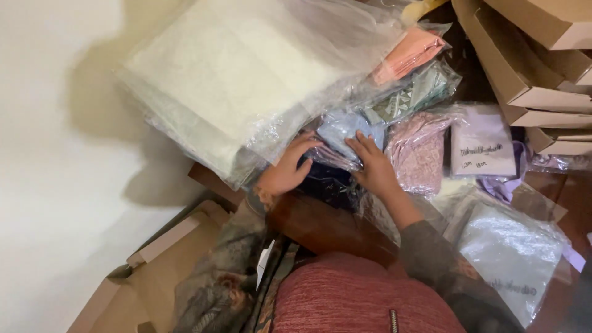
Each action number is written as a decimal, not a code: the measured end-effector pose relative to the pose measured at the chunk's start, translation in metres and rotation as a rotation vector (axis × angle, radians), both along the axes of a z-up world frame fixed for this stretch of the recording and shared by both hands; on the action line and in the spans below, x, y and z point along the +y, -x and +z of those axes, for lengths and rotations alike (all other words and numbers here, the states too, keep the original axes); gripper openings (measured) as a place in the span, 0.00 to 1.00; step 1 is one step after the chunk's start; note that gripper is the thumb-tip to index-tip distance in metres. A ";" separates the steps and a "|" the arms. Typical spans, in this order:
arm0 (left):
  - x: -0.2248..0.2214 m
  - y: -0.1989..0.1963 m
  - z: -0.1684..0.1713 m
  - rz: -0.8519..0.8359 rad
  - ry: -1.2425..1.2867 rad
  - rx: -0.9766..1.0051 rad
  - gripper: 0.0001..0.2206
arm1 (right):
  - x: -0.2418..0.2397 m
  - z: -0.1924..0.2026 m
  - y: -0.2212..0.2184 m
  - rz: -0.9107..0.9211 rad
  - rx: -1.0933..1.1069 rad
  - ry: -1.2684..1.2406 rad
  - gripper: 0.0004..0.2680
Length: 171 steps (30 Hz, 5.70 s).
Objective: Hanging various garments on a clothing rack and unpacking items from plastic bags.
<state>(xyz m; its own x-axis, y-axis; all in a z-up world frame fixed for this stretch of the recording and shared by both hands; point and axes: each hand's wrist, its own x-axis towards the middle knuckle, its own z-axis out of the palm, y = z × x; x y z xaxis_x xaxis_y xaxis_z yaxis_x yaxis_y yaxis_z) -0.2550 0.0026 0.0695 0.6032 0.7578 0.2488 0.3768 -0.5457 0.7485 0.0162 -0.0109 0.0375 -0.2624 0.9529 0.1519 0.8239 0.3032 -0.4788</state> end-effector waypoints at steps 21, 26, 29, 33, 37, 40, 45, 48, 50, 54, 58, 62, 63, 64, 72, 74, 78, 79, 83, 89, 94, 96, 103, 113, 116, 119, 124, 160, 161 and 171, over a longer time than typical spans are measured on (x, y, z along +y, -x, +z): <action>-0.040 -0.077 -0.146 0.922 1.493 -1.028 0.30 | 0.041 0.058 -0.026 0.023 0.271 0.337 0.31; -0.049 -0.087 -0.123 0.802 0.920 -0.967 0.19 | 0.041 0.054 -0.037 0.053 0.251 0.253 0.31; -0.078 -0.088 -0.087 0.623 0.554 -0.971 0.13 | 0.039 0.049 -0.045 0.074 0.274 0.251 0.32; -0.123 -0.076 0.013 0.486 0.507 -0.805 0.11 | 0.032 0.034 -0.048 0.100 0.225 0.208 0.32; -0.151 -0.078 0.050 0.225 0.431 -0.714 0.15 | 0.029 0.029 -0.052 0.065 0.232 0.138 0.32; -0.168 -0.086 0.050 0.109 0.641 -0.733 0.20 | 0.014 0.005 -0.084 0.169 0.403 0.187 0.26; -0.183 -0.107 0.054 -0.097 0.739 -0.780 0.26 | -0.053 -0.018 -0.149 0.057 1.078 0.414 0.18; -0.173 -0.120 0.035 -0.226 0.127 -0.324 0.28 | -0.099 -0.038 -0.202 -0.095 1.449 0.463 0.18; -0.169 -0.134 0.034 -0.277 0.577 -0.531 0.27 | -0.129 -0.046 -0.235 -0.018 1.635 0.580 0.17; -0.165 -0.159 -0.035 -0.132 0.511 -0.613 0.25 | -0.183 -0.013 -0.276 -0.057 1.681 0.364 0.13; -0.160 -0.190 -0.051 -0.019 0.669 -0.881 0.27 | -0.224 0.051 -0.296 -0.374 1.453 0.084 0.08; -0.149 -0.207 -0.073 0.034 0.720 -0.933 0.30 | -0.247 0.066 -0.322 -0.425 1.371 -0.071 0.06; -0.149 -0.213 -0.071 0.021 0.723 -0.930 0.30 | -0.253 0.079 -0.320 -0.432 1.370 -0.082 0.06; -0.148 -0.218 -0.069 0.019 0.770 -0.964 0.32 | -0.257 0.091 -0.317 -0.468 1.312 -0.115 0.07; -0.127 -0.224 -0.059 -0.041 0.937 -1.055 0.35 | -0.276 0.139 -0.328 -0.581 1.208 -0.267 0.08; -0.123 -0.217 -0.044 0.033 0.945 -0.991 0.36 | -0.282 0.136 -0.338 -0.627 1.279 -0.337 0.06; -0.111 -0.205 -0.039 -0.025 0.969 -0.965 0.37 | -0.285 0.137 -0.340 -0.508 1.353 -0.376 0.07; -0.110 -0.201 -0.042 -0.032 1.055 -0.965 0.37 | -0.284 0.136 -0.341 -0.428 1.537 -0.317 0.07; -0.107 -0.187 -0.079 -0.006 1.268 -1.073 0.38 | -0.275 0.072 -0.372 -0.173 1.881 0.049 0.05; -0.099 -0.179 -0.072 -0.122 1.342 -1.056 0.41 | -0.239 0.102 -0.303 -0.147 1.000 0.544 0.29; -0.110 -0.200 -0.068 -0.031 0.955 -0.850 0.39 | -0.229 0.069 -0.245 -0.115 0.523 0.338 0.41; -0.110 -0.204 -0.090 0.007 0.890 -0.794 0.37 | -0.233 0.058 -0.231 -0.220 0.447 0.414 0.43; -0.115 -0.230 -0.058 0.231 0.614 -0.550 0.22 | -0.248 0.036 -0.243 -0.502 1.007 0.236 0.31; -0.069 -0.190 -0.052 0.397 0.470 -0.545 0.16 | -0.237 -0.023 -0.321 -1.021 1.102 0.235 0.23; -0.061 -0.164 -0.038 0.456 0.423 -0.487 0.15 | -0.240 -0.138 -0.352 -1.129 0.780 0.273 0.18; -0.054 -0.145 -0.022 0.614 0.434 -0.544 0.15 | -0.240 -0.174 -0.369 -1.021 0.825 0.276 0.16; -0.049 -0.128 0.026 0.588 0.383 -0.817 0.16 | -0.242 -0.124 -0.349 -1.092 0.487 0.317 0.19; -0.180 -0.117 -0.091 0.091 1.077 -0.885 0.34 | -0.215 -0.093 -0.250 -0.780 1.965 0.261 0.11; -0.184 -0.117 -0.083 0.054 1.078 -0.819 0.36 | -0.216 -0.092 -0.252 -0.752 1.958 0.253 0.11; -0.232 -0.129 -0.102 0.377 1.076 -0.625 0.33 | -0.232 0.002 -0.260 -0.820 1.599 0.111 0.13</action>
